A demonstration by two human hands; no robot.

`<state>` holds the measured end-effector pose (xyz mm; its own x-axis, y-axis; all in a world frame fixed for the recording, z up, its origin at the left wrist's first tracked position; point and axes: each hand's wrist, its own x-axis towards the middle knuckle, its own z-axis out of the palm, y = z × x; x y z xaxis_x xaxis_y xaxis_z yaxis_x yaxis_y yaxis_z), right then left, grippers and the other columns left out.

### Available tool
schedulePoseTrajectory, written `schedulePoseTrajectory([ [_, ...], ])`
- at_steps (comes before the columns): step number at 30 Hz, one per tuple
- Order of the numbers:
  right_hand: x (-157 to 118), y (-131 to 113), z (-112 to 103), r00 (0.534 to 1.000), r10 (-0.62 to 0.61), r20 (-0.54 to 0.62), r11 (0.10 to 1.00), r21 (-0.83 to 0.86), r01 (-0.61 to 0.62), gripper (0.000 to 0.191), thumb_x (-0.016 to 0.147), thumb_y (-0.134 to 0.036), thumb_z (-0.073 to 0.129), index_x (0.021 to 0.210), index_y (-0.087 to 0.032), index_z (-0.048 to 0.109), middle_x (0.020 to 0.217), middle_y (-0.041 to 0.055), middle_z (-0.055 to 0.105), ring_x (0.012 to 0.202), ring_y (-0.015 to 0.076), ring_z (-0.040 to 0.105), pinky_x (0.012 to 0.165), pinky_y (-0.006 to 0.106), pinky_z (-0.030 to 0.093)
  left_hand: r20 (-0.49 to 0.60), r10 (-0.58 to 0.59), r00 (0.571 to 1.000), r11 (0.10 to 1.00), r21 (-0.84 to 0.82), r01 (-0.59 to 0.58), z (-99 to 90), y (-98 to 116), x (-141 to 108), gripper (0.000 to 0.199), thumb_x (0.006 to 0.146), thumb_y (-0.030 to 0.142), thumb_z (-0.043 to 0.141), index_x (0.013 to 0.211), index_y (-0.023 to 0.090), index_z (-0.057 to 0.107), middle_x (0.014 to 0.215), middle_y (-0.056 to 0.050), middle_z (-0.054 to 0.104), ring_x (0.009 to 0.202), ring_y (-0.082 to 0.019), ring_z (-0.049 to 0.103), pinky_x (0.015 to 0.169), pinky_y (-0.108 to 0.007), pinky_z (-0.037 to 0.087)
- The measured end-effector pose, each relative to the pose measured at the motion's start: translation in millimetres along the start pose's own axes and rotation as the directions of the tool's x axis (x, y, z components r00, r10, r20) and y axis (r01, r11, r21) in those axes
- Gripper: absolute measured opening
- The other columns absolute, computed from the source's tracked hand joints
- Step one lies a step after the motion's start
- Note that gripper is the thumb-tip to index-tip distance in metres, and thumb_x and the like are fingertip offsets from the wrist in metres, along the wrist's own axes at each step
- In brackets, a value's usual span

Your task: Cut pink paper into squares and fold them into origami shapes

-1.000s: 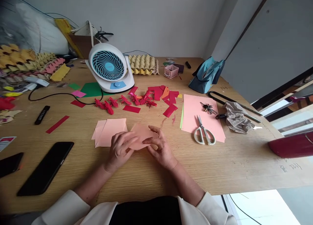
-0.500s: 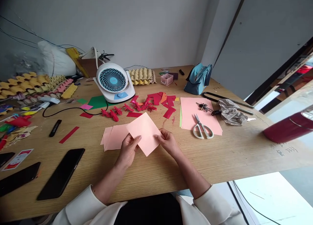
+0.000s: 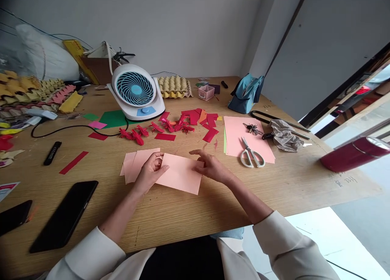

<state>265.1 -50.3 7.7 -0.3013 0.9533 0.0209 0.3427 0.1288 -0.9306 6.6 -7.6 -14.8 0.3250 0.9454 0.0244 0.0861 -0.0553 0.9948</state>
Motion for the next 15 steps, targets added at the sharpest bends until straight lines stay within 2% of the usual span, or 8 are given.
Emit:
schedulePoseTrajectory([
  [2,3.1,7.6,-0.5,0.998,-0.056,-0.017,0.991,0.118,0.058,0.041,0.089,-0.034,0.058,0.127,-0.021,0.049,0.069,-0.0032,0.052,0.06,0.0116,0.046,0.056,0.024,0.038,-0.038,0.002,0.999,0.999,-0.04,-0.003,0.4,-5.4,-1.1,0.047,0.075,0.03,0.069,0.114,0.02,0.045,0.086,-0.002,0.065,0.073,-0.015,0.063,0.068,-0.026,0.049],
  [4,4.2,16.2,0.1,0.993,-0.1,-0.062,0.969,0.22,0.111,0.031,0.092,-0.036,0.053,0.119,-0.021,0.054,0.07,-0.0019,0.053,0.064,0.0127,0.051,0.063,0.027,0.043,-0.072,0.001,0.997,0.996,-0.083,-0.007,0.5,-7.6,-2.5,0.047,0.076,0.031,0.067,0.115,0.021,0.043,0.09,-0.002,0.065,0.075,-0.015,0.064,0.069,-0.026,0.05],
  [7,1.2,26.3,2.1,0.989,-0.112,-0.101,0.956,0.259,0.135,0.024,0.093,-0.037,0.052,0.109,-0.022,0.06,0.085,0.0024,0.059,0.075,0.0143,0.056,0.073,0.03,0.048,-0.12,0.004,0.993,0.993,-0.115,-0.018,1.6,-7.2,-3.9,0.05,0.076,0.029,0.066,0.119,0.022,0.041,0.092,-0.002,0.065,0.075,-0.015,0.064,0.069,-0.026,0.049],
  [9,-3.3,29.7,4.0,0.991,-0.118,-0.066,0.971,0.201,0.129,0.027,0.093,-0.035,0.052,0.117,-0.023,0.059,0.096,0.0047,0.06,0.083,0.016,0.058,0.078,0.032,0.049,-0.166,0.021,0.986,0.993,-0.115,-0.041,4.2,-7.1,-4.2,0.054,0.076,0.027,0.066,0.123,0.022,0.041,0.092,-0.002,0.065,0.078,-0.015,0.064,0.071,-0.026,0.049],
  [11,-7.9,30.5,7.2,0.99,-0.138,-0.001,0.982,0.13,0.137,0.038,0.094,-0.032,0.051,0.131,-0.026,0.051,0.106,0.0066,0.06,0.09,0.0174,0.059,0.084,0.034,0.048,-0.238,0.04,0.971,0.992,-0.11,-0.068,8.9,-8.8,-4.3,0.057,0.076,0.026,0.066,0.127,0.022,0.041,0.1,-0.005,0.065,0.087,-0.016,0.064,0.076,-0.027,0.049],
  [15,-11.4,26.2,21.9,0.976,-0.206,0.071,0.956,0.226,0.185,0.049,0.093,-0.032,0.054,0.14,-0.029,0.04,0.13,0.01,0.052,0.103,0.0196,0.06,0.092,0.038,0.047,-0.374,0.045,0.926,0.99,-0.108,-0.092,24.1,-14.5,-6.9,0.058,0.076,0.028,0.069,0.128,0.022,0.043,0.127,-0.01,0.056,0.106,-0.019,0.06,0.086,-0.031,0.049],
])
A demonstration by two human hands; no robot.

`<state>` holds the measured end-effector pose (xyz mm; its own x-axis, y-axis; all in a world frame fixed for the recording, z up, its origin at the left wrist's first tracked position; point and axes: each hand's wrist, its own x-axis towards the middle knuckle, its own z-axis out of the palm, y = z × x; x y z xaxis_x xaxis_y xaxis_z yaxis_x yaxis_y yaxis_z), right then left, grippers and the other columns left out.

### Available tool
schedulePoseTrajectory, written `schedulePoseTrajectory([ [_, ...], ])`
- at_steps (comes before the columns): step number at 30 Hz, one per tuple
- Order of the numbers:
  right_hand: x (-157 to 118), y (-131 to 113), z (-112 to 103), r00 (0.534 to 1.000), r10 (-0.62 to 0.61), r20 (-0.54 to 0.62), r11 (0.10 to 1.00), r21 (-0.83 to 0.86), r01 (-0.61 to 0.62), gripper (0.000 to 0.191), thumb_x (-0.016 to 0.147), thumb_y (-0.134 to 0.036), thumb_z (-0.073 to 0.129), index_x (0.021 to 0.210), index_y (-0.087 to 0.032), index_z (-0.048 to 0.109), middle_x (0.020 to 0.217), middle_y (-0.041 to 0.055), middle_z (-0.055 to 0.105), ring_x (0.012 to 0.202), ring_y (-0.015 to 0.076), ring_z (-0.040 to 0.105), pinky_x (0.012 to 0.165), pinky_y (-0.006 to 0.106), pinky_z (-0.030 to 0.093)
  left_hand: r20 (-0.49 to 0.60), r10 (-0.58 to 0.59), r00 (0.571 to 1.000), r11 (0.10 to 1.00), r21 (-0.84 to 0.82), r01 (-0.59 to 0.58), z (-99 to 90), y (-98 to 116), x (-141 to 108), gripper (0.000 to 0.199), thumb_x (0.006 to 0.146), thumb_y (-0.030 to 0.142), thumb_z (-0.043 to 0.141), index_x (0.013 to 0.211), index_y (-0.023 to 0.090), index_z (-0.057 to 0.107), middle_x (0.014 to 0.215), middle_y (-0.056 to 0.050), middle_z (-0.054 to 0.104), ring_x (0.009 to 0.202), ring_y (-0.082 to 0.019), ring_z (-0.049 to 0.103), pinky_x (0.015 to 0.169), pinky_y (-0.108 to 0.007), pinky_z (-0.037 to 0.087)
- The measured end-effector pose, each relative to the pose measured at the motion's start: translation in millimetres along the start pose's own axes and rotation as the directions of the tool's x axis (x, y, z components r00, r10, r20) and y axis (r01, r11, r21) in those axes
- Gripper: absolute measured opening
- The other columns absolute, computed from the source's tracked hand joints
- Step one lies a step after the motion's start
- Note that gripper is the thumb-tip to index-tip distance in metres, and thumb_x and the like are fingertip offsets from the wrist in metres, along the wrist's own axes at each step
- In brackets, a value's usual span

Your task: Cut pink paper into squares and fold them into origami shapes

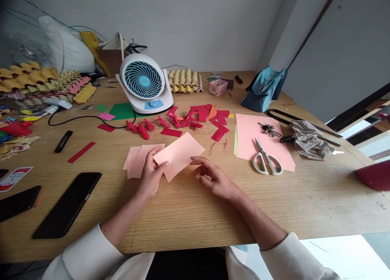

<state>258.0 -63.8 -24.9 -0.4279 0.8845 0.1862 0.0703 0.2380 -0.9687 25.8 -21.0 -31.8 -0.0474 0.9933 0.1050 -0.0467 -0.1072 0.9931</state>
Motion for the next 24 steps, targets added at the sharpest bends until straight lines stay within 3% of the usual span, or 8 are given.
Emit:
schedulePoseTrajectory([
  [3,5.2,-0.8,12.5,0.997,0.03,-0.067,0.997,0.073,-0.025,0.047,0.091,-0.036,0.058,0.136,-0.027,0.044,0.12,0.0089,0.058,0.103,0.0209,0.059,0.089,0.036,0.049,0.045,0.037,0.998,0.999,0.016,-0.038,9.9,-0.3,-10.9,0.057,0.077,0.03,0.07,0.128,0.023,0.044,0.128,-0.01,0.055,0.104,-0.02,0.06,0.086,-0.033,0.051],
  [6,10.0,-0.9,14.5,0.972,0.054,-0.227,0.996,0.084,-0.036,0.031,0.091,-0.039,0.058,0.118,-0.024,0.057,0.111,0.0072,0.061,0.096,0.0194,0.058,0.082,0.032,0.048,0.192,0.073,0.979,0.997,0.007,-0.076,13.4,5.6,-20.7,0.052,0.083,0.035,0.065,0.13,0.023,0.045,0.125,-0.01,0.057,0.101,-0.021,0.062,0.083,-0.033,0.054],
  [9,10.3,-1.7,4.4,0.955,0.085,-0.283,0.992,0.112,-0.055,0.027,0.09,-0.041,0.058,0.11,-0.023,0.061,0.108,0.0059,0.061,0.088,0.0173,0.056,0.076,0.029,0.047,0.336,0.083,0.938,0.996,-0.019,-0.082,7.4,11.7,-23.4,0.043,0.097,0.04,0.04,0.137,0.026,0.041,0.121,-0.01,0.058,0.093,-0.021,0.064,0.074,-0.034,0.057],
  [12,7.2,-4.4,-9.7,0.979,0.118,-0.165,0.983,0.162,-0.091,0.028,0.089,-0.04,0.061,0.112,-0.023,0.06,0.108,0.0046,0.061,0.086,0.0156,0.055,0.074,0.028,0.046,0.366,0.28,0.888,0.923,0.152,-0.354,-2.6,15.0,-18.6,0.042,0.097,0.028,0.043,0.138,0.027,0.041,0.128,-0.011,0.053,0.1,-0.021,0.062,0.079,-0.035,0.056],
  [15,4.3,-8.7,-19.7,0.988,0.154,0.023,0.97,0.189,-0.156,0.032,0.088,-0.039,0.063,0.115,-0.023,0.06,0.104,0.0034,0.06,0.085,0.0149,0.055,0.073,0.027,0.046,0.516,0.49,0.703,0.596,0.39,-0.702,-9.1,19.0,-12.4,0.048,0.088,0.015,0.057,0.133,0.028,0.049,0.142,-0.011,0.043,0.119,-0.025,0.052,0.093,-0.041,0.051],
  [18,3.3,-11.5,-23.5,0.973,0.16,0.169,0.971,0.15,-0.186,0.035,0.088,-0.04,0.063,0.119,-0.022,0.06,0.108,0.0039,0.059,0.088,0.0145,0.055,0.075,0.026,0.045,0.647,0.554,0.523,0.315,0.419,-0.852,-9.9,24.1,-11.0,0.038,0.085,0.006,0.056,0.116,0.028,0.061,0.141,-0.007,0.048,0.128,-0.025,0.044,0.103,-0.046,0.043],
  [21,4.1,-10.1,-23.5,0.963,0.163,0.217,0.974,0.123,-0.192,0.035,0.087,-0.042,0.064,0.114,-0.019,0.06,0.103,0.0034,0.06,0.083,0.0128,0.053,0.071,0.024,0.044,0.759,0.53,0.378,0.217,0.309,-0.926,-6.3,27.1,-15.9,0.023,0.085,0.006,0.057,0.099,0.023,0.064,0.132,-0.005,0.059,0.133,-0.026,0.041,0.107,-0.046,0.039],
  [24,5.5,-6.7,-23.0,0.966,0.211,0.153,0.965,0.125,-0.23,0.036,0.085,-0.046,0.065,0.105,-0.018,0.058,0.086,-0.0001,0.057,0.067,0.0095,0.048,0.058,0.021,0.039,0.844,0.47,0.258,0.221,0.171,-0.96,-1.1,26.5,-23.2,0.01,0.089,0.015,0.056,0.093,0.021,0.062,0.12,-0.005,0.068,0.13,-0.024,0.047,0.108,-0.046,0.036],
])
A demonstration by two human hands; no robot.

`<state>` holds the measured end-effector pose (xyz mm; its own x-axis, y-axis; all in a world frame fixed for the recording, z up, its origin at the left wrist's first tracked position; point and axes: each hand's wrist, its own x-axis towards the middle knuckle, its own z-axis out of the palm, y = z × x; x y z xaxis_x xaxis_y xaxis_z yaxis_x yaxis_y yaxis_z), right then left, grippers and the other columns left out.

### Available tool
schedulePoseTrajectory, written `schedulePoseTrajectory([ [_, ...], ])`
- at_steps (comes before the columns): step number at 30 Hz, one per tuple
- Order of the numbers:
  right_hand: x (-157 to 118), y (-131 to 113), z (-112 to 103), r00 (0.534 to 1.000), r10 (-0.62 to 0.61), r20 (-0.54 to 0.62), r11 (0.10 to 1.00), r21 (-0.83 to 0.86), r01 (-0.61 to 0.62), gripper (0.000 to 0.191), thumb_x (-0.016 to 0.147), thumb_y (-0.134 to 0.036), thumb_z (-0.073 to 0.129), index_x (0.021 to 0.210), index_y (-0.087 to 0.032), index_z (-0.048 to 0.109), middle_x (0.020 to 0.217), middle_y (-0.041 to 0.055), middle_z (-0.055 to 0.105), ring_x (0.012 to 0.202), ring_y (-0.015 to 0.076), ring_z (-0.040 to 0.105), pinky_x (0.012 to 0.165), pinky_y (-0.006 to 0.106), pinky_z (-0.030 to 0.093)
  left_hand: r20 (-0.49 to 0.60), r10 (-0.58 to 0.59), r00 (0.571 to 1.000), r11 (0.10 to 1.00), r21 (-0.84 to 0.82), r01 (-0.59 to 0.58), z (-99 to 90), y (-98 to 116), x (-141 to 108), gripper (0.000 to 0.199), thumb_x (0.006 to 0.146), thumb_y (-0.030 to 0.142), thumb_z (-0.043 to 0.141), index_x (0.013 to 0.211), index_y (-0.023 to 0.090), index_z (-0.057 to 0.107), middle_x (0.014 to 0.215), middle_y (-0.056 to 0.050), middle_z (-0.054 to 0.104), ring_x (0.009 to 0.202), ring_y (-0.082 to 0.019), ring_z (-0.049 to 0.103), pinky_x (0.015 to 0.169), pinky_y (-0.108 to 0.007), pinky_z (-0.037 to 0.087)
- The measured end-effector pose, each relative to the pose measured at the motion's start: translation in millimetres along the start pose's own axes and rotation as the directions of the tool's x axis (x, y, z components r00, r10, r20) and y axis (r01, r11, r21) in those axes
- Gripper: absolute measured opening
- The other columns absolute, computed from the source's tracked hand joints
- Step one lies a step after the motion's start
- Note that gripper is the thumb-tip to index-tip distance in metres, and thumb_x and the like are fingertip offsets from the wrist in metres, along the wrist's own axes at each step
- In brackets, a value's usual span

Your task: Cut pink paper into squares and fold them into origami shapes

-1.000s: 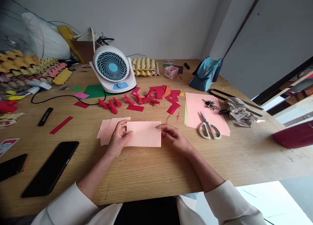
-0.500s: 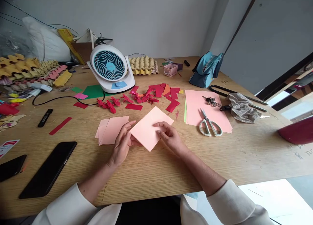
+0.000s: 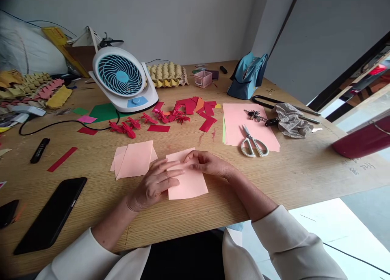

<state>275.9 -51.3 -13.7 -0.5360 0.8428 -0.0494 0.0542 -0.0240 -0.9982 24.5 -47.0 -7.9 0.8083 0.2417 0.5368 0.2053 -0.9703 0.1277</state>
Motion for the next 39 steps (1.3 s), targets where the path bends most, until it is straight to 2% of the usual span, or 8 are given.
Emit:
schedulePoseTrajectory([
  [3,-0.1,-0.5,-0.5,0.996,0.049,-0.073,0.999,0.008,-0.049,0.039,0.084,-0.05,0.065,0.105,-0.017,0.058,0.073,-0.0035,0.051,0.058,0.0082,0.043,0.052,0.02,0.036,0.047,0.004,0.999,0.999,-0.035,-0.002,5.1,6.0,0.1,0.014,0.089,0.014,0.05,0.097,0.02,0.06,0.114,-0.007,0.07,0.117,-0.022,0.058,0.106,-0.044,0.039],
  [9,-5.4,-8.7,1.1,0.993,0.109,-0.038,0.994,0.003,-0.109,0.043,0.085,-0.053,0.062,0.109,-0.017,0.06,0.081,0.0011,0.059,0.066,0.0109,0.052,0.057,0.023,0.044,0.113,-0.205,0.972,0.979,0.027,0.203,14.5,12.7,-3.4,0.027,0.069,0.006,0.049,0.091,0.02,0.057,0.098,-0.01,0.068,0.092,-0.026,0.063,0.084,-0.044,0.048],
  [13,-7.4,-8.2,3.0,0.987,0.16,-0.002,0.983,-0.087,-0.16,0.044,0.084,-0.052,0.062,0.109,-0.016,0.06,0.084,0.0028,0.062,0.067,0.0119,0.058,0.057,0.023,0.047,0.129,-0.313,0.941,0.947,-0.03,0.319,19.5,15.9,-1.9,0.018,0.074,0.006,0.048,0.085,0.019,0.054,0.083,-0.006,0.065,0.077,-0.022,0.059,0.074,-0.038,0.046],
  [18,-13.9,-12.1,0.6,0.977,0.204,0.056,0.948,-0.262,-0.183,0.038,0.087,-0.048,0.06,0.106,-0.016,0.064,0.078,0.0017,0.063,0.066,0.0131,0.06,0.06,0.025,0.043,0.096,-0.427,0.899,0.87,-0.228,0.437,23.1,17.6,0.8,0.006,0.088,0.018,0.051,0.085,0.019,0.057,0.079,-0.004,0.063,0.077,-0.018,0.058,0.073,-0.033,0.045],
  [23,-19.7,-15.7,-5.1,0.967,0.21,0.147,0.939,-0.305,-0.158,0.037,0.078,-0.043,0.071,0.107,-0.019,0.067,0.067,-0.0046,0.054,0.058,0.0088,0.043,0.053,0.022,0.03,0.054,-0.535,0.843,0.777,-0.361,0.516,25.8,18.9,0.6,0.004,0.087,0.018,0.058,0.083,0.02,0.057,0.082,-0.003,0.063,0.079,-0.017,0.058,0.075,-0.032,0.046],
  [29,-20.0,-5.6,-1.8,0.964,0.231,0.131,0.953,-0.231,-0.196,0.016,0.08,-0.026,0.064,0.094,-0.019,0.066,0.066,-0.0045,0.054,0.055,0.0079,0.041,0.051,0.021,0.027,0.037,-0.539,0.842,0.771,-0.381,0.51,29.3,23.8,0.7,0.009,0.084,0.017,0.062,0.08,0.021,0.055,0.087,-0.004,0.065,0.083,-0.018,0.059,0.077,-0.034,0.047],
  [35,-14.6,2.0,5.1,0.985,0.166,0.037,0.984,-0.071,-0.163,0.017,0.081,-0.029,0.066,0.091,-0.018,0.059,0.073,-0.0024,0.057,0.063,0.0094,0.049,0.055,0.021,0.034,-0.14,-0.61,0.78,0.769,-0.342,0.54,28.9,29.0,6.0,0.011,0.084,0.021,0.063,0.077,0.022,0.054,0.087,-0.004,0.065,0.087,-0.02,0.06,0.08,-0.036,0.048],
  [39,-9.3,4.9,8.6,0.985,0.165,-0.048,0.986,0.042,-0.163,0.028,0.079,-0.038,0.071,0.092,-0.017,0.058,0.069,-0.0036,0.055,0.061,0.0091,0.05,0.057,0.022,0.038,-0.132,-0.711,0.691,0.672,-0.416,0.613,28.9,28.3,10.1,0.006,0.086,0.024,0.061,0.082,0.022,0.057,0.089,-0.004,0.065,0.087,-0.019,0.061,0.079,-0.034,0.048],
])
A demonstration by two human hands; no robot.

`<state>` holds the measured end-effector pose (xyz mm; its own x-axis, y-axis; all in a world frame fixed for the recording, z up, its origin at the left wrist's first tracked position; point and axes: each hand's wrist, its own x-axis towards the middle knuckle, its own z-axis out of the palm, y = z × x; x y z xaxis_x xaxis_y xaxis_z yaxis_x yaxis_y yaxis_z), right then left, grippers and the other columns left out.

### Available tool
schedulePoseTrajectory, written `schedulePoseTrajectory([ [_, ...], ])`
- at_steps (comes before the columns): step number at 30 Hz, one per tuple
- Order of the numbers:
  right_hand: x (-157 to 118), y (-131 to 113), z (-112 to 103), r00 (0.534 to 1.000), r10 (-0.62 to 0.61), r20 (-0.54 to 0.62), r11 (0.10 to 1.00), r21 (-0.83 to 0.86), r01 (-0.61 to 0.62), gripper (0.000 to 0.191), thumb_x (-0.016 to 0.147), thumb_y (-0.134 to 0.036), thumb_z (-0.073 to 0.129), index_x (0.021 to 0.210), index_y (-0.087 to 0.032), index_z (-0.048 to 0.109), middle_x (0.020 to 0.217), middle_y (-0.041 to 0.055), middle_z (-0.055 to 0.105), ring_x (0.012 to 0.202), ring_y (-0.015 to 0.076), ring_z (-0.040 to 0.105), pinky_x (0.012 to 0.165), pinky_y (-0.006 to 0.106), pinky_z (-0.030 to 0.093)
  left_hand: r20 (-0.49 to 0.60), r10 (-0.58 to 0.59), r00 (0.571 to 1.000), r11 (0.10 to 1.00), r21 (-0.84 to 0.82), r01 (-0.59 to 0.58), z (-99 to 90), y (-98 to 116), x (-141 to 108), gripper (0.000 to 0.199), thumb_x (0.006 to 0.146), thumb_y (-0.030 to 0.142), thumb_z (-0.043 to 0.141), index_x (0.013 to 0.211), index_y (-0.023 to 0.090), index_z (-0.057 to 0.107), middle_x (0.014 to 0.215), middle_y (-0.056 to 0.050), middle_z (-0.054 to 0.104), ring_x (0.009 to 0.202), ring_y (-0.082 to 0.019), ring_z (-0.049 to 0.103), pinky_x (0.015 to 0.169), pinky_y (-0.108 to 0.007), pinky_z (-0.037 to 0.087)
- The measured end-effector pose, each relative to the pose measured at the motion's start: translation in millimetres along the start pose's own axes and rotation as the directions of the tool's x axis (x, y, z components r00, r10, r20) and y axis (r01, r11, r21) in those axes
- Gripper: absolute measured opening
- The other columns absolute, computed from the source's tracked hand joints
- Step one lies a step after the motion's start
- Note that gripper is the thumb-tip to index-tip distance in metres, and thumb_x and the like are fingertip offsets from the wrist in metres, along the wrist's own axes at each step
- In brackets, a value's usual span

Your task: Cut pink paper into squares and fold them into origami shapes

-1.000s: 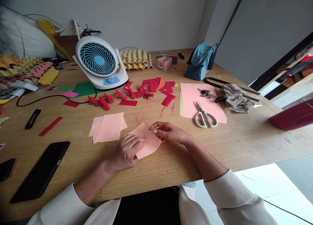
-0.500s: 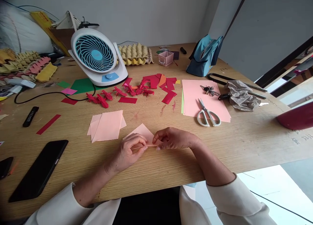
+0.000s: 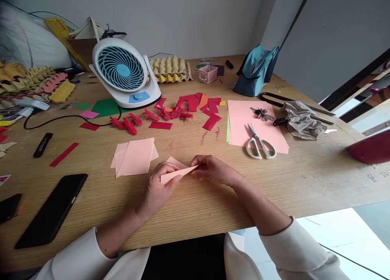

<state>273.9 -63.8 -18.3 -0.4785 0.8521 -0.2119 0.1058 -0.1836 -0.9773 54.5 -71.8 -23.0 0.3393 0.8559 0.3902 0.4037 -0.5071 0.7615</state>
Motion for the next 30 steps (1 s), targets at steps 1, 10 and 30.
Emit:
schedulePoseTrajectory([
  [1,1.1,-0.1,1.2,1.0,0.012,-0.008,1.0,0.024,-0.012,0.031,0.077,-0.039,0.072,0.094,-0.017,0.058,0.07,-0.0029,0.057,0.062,0.0097,0.052,0.059,0.023,0.041,0.001,-0.046,0.999,0.999,-0.015,0.046,1.3,-1.0,0.6,0.006,0.087,0.026,0.06,0.084,0.021,0.059,0.089,-0.004,0.066,0.086,-0.019,0.061,0.078,-0.033,0.049],
  [10,2.6,-1.8,3.9,0.979,-0.141,-0.144,0.977,-0.182,0.114,0.029,0.075,-0.04,0.075,0.086,-0.016,0.064,0.08,0.0027,0.066,0.072,0.0141,0.059,0.063,0.025,0.044,0.216,0.04,0.976,0.999,-0.038,-0.032,-15.1,-3.3,19.2,0.022,0.086,0.042,0.06,0.088,0.02,0.063,0.119,-0.011,0.061,0.118,-0.027,0.054,0.102,-0.043,0.041],
  [30,-9.4,-19.5,-1.8,0.919,-0.38,0.106,0.827,-0.406,0.389,0.018,0.086,-0.015,0.059,0.1,-0.021,0.068,0.1,0.0059,0.064,0.09,0.0171,0.064,0.081,0.031,0.051,0.339,0.012,0.941,0.988,-0.151,0.042,-35.5,-27.9,56.8,0.009,0.089,0.022,0.053,0.089,0.021,0.063,0.086,-0.003,0.064,0.086,-0.016,0.062,0.081,-0.028,0.05],
])
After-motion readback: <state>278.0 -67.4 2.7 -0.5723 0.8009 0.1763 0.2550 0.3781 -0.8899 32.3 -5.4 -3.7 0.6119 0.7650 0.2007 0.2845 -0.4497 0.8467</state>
